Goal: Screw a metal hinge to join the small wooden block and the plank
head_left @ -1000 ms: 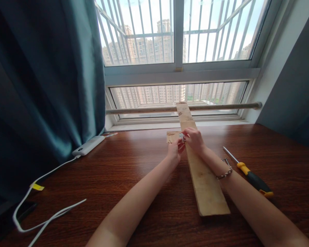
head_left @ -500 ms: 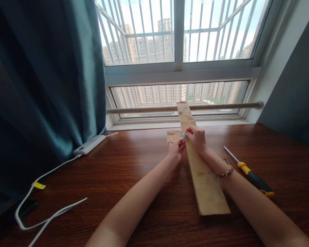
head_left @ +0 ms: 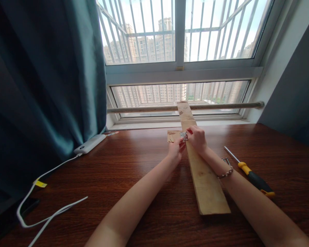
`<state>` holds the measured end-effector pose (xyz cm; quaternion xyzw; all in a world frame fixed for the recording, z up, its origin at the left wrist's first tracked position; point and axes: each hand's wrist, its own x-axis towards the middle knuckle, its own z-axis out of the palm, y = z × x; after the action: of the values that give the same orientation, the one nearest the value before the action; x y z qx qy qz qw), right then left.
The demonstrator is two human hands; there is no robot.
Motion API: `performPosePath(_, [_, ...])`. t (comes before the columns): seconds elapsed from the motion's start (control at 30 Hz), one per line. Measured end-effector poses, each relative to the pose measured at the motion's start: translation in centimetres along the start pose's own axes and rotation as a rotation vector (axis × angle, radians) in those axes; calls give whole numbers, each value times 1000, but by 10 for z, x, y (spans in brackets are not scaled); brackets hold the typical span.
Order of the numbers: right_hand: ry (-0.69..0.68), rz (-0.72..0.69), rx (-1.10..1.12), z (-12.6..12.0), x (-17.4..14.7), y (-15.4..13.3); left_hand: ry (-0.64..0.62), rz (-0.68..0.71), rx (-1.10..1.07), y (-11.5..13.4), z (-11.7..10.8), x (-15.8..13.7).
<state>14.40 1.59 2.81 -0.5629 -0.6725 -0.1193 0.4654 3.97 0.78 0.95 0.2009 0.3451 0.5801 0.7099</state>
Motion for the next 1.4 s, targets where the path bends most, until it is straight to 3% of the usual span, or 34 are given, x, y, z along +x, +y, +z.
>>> performPosePath(0.53, [-36, -65, -10, 0, 3, 3, -11, 21, 3, -1, 0, 2])
performPosePath(0.7, [-6, -51, 106, 2, 2, 1, 1, 14, 7, -1, 0, 1])
performPosePath(1.4, [-135, -177, 102, 3, 0, 2, 42, 32, 15, -4, -2, 4])
